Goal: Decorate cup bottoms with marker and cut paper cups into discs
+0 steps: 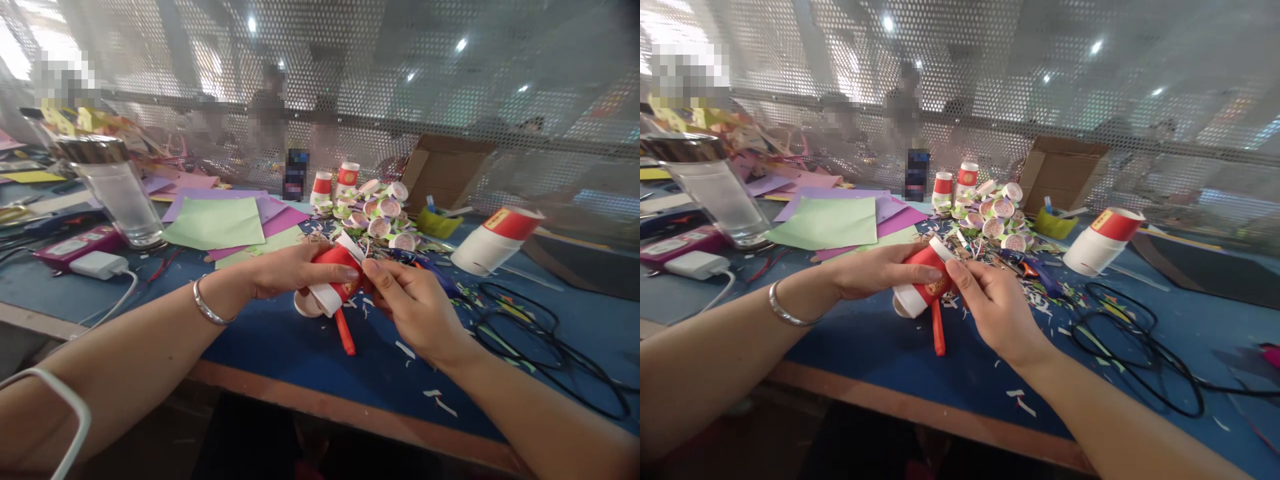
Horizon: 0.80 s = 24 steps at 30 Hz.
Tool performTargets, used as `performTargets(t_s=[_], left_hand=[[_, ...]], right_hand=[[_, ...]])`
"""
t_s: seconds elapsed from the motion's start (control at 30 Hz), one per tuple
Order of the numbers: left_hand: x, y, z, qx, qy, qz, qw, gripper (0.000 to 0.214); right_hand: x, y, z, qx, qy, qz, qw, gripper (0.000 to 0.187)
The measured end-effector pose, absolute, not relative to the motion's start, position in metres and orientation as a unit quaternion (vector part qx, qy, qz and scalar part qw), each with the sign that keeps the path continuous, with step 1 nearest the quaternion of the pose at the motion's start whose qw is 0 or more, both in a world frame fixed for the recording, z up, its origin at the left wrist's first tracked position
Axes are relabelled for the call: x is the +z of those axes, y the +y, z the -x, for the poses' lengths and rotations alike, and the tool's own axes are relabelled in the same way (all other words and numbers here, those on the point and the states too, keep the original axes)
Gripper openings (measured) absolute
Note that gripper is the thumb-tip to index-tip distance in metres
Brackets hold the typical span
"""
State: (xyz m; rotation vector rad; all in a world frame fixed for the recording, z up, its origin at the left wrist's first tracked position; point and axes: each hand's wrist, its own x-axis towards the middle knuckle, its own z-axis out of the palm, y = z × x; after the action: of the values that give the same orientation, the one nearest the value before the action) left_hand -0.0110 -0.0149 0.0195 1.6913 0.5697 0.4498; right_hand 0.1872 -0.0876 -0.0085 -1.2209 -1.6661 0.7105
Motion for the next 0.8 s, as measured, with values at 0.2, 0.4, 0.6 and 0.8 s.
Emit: performTargets(t_s=[0.2,0.4,0.6,0.8], left_hand=[[0.021,-0.016,0.011,0.24,0.247,-0.724,0.597,0.056],[0.021,-0.014,0.014,0.252,0.233,-0.768,0.541,0.073],[0.019,-0.007,0.02,0.275,0.209,-0.807,0.48,0.049],[0.014,-0.003,0.018,0.34,0.225,-0.813,0.416,0.051]], right_hand=[[-0.008,-0.088,-0.189,0.26,-0.686,0.507,0.452,0.05],[-0.005,-0.091,-0.189,0.236,-0.701,0.5,0.451,0.048],[-0.001,-0.09,-0.188,0.254,-0.701,0.501,0.439,0.049],[0.0,-0.085,-0.191,0.347,-0.672,0.491,0.432,0.05]])
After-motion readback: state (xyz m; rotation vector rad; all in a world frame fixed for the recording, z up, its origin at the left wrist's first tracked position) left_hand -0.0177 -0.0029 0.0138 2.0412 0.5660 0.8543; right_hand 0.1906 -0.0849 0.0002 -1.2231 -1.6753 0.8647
